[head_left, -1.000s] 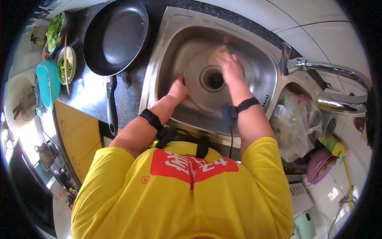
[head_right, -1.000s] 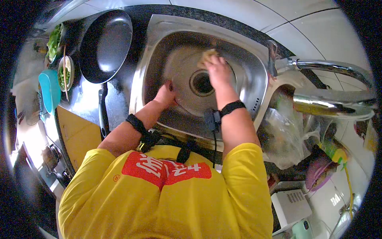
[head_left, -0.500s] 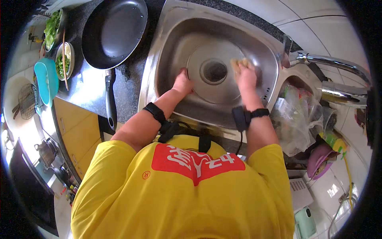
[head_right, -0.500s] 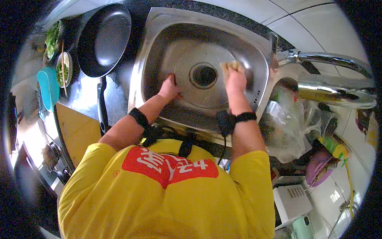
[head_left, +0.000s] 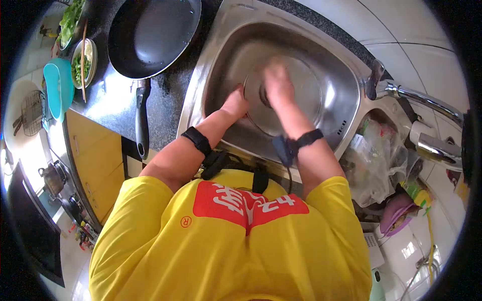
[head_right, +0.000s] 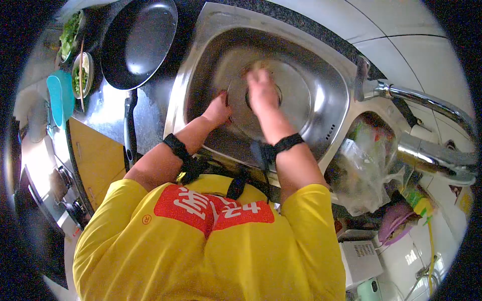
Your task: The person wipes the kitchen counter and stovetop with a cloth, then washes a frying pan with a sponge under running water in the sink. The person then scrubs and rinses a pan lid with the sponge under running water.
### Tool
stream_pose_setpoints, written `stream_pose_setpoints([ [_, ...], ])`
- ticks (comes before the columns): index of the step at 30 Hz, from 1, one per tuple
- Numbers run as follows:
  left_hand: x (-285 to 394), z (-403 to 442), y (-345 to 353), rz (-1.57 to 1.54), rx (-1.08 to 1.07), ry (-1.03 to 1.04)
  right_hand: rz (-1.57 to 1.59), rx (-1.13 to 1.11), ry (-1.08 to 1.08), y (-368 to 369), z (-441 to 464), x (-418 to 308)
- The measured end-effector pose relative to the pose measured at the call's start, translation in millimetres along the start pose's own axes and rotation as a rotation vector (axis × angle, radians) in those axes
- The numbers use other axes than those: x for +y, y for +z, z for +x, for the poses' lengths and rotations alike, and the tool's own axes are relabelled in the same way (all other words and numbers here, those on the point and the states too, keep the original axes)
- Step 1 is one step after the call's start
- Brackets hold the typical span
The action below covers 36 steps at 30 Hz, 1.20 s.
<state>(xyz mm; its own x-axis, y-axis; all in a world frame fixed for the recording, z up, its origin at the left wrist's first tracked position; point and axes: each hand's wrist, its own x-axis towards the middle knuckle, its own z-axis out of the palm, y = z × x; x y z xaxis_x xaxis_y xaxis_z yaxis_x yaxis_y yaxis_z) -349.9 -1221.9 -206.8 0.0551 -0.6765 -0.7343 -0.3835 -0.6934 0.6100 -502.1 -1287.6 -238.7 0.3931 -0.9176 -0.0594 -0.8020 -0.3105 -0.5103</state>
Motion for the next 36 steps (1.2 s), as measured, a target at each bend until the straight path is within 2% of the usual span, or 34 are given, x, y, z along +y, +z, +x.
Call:
stream_pose_setpoints([
  [1, -9, 7, 1, 0.055, 0.049, 0.04, -0.025, -0.036, -0.174, -4, -5, -17],
  [2, -18, 12, 3, 0.058, 0.05, 0.037, -0.021, -0.037, -0.174, -4, 0, -10],
  [4, -20, 16, 2, 0.096, 0.055, 0.173, 0.696, 0.012, 0.405, -9, 16, 10],
  [5, -17, 19, -1, 0.097, 0.056, 0.177, 0.696, 0.016, 0.404, -7, 18, 9],
  [7, -7, 10, -2, -0.058, -0.048, -0.004, 0.559, -0.033, 0.45, -16, 12, -14],
  [8, -12, 13, -1, -0.054, -0.056, -0.008, 0.492, -0.054, 0.472, -20, 6, -21],
  [9, -24, 25, 0, -0.009, -0.022, 0.084, 0.025, -0.125, -0.151, -11, -15, -14],
  [10, -41, 40, 1, 0.034, 0.013, 0.177, 0.258, -0.182, -0.039, 16, -32, -9],
  [12, -79, 69, 10, 0.114, 0.074, 0.36, 0.07, -0.272, -0.271, -8, -64, -19],
  [13, -68, 59, 8, 0.152, 0.103, 0.448, 0.07, -0.276, -0.261, -2, -81, -12],
  [14, -55, 51, 10, 0.035, 0.088, 0.231, 0.289, -0.39, 0.039, 8, -99, 1],
  [15, -15, 23, 5, -0.087, 0.097, 0.014, 0.403, -0.45, 0.194, 5, -109, 12],
  [16, -22, 27, 9, -0.083, 0.088, 0.014, 0.509, -0.491, 0.357, -3, -117, 18],
  [18, -37, 37, 13, 0.164, 0.123, 0.107, -0.023, -0.578, 0.137, -33, -121, 36],
  [20, -8, 15, 6, 0.124, 0.08, 0.044, -0.46, -0.691, 0.133, -61, -106, 63],
  [22, 5, 6, 6, 0.082, 0.043, -0.02, -0.033, -0.193, 0.435, -69, -91, 76],
  [23, 6, 5, 8, 0.037, 0.041, -0.056, -0.275, -0.175, 0.391, -53, -88, 80],
  [24, 7, 5, 8, -0.007, 0.037, -0.09, -0.255, -0.29, 0.385, -38, -89, 79],
  [25, 5, 9, 7, -0.004, 0.037, -0.084, -0.062, -0.296, 0.449, -17, -95, 70],
  [26, -6, 17, 8, 0.062, 0.058, -0.06, -0.085, -0.564, 0.368, -61, -83, 4],
  [27, -20, 26, 10, 0.126, 0.077, -0.037, -0.096, -0.522, 0.046, -20, -96, 11],
  [28, -50, 47, 15, 0.123, 0.075, -0.037, 0.463, -0.253, 0.472, -6, -95, -24],
  [29, -90, 75, 22, 0.404, 0.161, 0.259, 0.398, -0.027, 0.204, 7, -96, -35],
  [30, -98, 79, 24, 0.542, 0.192, 0.407, 0.397, -0.03, 0.204, 1, -91, -33],
  [31, -93, 73, 23, 0.683, 0.245, 0.554, 0.404, -0.132, 0.087, -12, -82, -31],
  [32, -88, 67, 22, 0.525, 0.141, 0.379, 0.41, -0.232, -0.031, -23, -77, -26],
  [33, -66, 54, 15, 0.446, 0.09, 0.297, 0.361, -0.218, -0.052, -22, -90, -14],
  [35, -19, 25, 3, 0.218, 0.059, 0.084, 0.031, -0.499, 0.029, -41, -113, 17],
  [36, -7, 15, 3, 0.061, 0.071, -0.045, 0.265, -0.458, 0.408, -49, -114, 30],
])
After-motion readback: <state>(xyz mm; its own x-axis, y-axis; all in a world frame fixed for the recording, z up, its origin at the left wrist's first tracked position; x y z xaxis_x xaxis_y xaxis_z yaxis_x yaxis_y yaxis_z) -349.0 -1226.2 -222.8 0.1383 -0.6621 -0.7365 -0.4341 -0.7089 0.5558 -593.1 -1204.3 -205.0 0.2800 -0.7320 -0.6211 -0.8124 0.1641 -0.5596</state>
